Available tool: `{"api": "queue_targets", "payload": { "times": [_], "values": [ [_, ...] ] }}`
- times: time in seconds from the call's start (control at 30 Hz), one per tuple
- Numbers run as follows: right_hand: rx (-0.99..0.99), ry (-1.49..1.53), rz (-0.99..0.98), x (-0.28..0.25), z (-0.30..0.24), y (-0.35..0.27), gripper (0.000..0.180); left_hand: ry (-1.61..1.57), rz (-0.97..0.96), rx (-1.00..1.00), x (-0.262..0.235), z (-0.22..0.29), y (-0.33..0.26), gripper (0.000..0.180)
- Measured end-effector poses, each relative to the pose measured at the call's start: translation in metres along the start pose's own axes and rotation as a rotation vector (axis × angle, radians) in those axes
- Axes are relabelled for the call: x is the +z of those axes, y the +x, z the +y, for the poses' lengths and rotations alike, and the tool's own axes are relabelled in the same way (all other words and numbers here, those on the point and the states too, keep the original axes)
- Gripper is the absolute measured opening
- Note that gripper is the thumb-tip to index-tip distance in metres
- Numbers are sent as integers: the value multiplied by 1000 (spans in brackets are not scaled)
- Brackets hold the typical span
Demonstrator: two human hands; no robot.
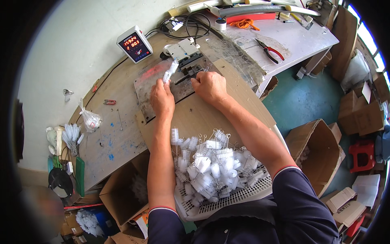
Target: The person picks up a brush from a basket, places it into a machine, and then removes it and places it back into the basket, repeating the process with other brushes.
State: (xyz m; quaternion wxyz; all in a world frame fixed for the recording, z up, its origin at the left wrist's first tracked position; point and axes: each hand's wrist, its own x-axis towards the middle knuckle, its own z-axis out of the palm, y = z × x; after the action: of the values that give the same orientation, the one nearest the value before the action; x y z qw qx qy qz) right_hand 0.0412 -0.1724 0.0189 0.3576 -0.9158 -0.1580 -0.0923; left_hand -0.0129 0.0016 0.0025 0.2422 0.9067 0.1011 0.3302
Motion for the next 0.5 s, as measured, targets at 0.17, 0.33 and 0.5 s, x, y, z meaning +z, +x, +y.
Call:
{"api": "queue_targets", "payload": {
  "times": [0.17,0.33,0.5],
  "values": [
    [-3,71,-4,-4,3,-4,30,-54,-58,35,9,4,3,16],
    [-261,273,-71,-5,2,-12,20,-85,-56,78,20,-3,8,17],
    [-636,471,-384,-7,-15,-33,15,-189,-87,70,26,-10,15,14]
  ]
}}
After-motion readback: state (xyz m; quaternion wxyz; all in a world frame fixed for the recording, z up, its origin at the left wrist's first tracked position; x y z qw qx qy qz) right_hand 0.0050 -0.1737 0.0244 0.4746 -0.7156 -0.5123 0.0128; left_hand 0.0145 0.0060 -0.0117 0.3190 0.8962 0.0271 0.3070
